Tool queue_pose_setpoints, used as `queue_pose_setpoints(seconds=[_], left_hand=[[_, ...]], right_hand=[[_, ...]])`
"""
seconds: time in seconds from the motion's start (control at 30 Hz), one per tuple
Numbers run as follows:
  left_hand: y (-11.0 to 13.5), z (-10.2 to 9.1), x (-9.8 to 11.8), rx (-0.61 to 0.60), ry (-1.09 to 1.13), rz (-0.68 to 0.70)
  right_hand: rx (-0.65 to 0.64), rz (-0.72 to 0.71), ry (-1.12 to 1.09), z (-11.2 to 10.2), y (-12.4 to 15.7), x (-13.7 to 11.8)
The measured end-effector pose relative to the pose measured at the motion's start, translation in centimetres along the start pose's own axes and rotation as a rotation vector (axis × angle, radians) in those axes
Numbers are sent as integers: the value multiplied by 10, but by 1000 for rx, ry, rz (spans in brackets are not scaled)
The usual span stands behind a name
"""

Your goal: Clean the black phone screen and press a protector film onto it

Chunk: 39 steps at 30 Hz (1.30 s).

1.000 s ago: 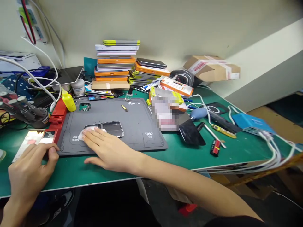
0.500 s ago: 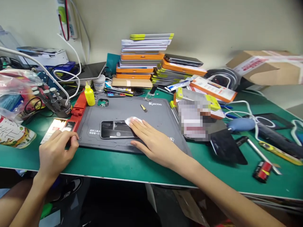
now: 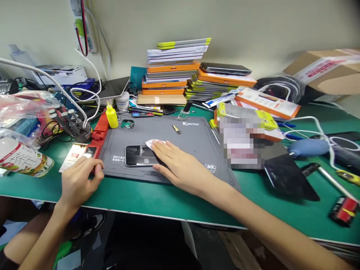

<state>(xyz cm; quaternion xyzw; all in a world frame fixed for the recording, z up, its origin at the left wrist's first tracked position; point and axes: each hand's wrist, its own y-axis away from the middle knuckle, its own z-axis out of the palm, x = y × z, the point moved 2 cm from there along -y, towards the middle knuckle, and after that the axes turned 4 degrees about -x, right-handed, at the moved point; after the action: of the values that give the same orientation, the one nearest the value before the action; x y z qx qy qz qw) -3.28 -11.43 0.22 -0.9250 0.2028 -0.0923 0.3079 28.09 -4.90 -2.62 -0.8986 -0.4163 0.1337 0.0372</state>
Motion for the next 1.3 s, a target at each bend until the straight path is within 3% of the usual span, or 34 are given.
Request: queue_pose_setpoints(seconds=[0.17,0.27,0.43,0.6,0.73,0.93,1.1,1.3], left_hand=[[-9,-6,8,-105,14,24],[-32,0,9,-197,12,-34],[-100,35,2,-404,8,-153],[-144,71,5,-657,50,-100],[-148,82,13,-728,97,8],[-137,85,6,-693,214,88],[-127,85,4,-629,380,34],[-126,85,6,-615,522,119]], right_hand=[[-34,-105,-45,0,-9,-23],[-61,-189,-98,4,-19,-35],[-32,-213,-88,7,-60,-40],[-28,-351,-41,3,-48,-47],[77,-382,12,-10,-31,-9],[226,-439,-87,-28,-15,56],[403,-290,-5,-25,-7,65],[435,-69,65,-24,-1,68]])
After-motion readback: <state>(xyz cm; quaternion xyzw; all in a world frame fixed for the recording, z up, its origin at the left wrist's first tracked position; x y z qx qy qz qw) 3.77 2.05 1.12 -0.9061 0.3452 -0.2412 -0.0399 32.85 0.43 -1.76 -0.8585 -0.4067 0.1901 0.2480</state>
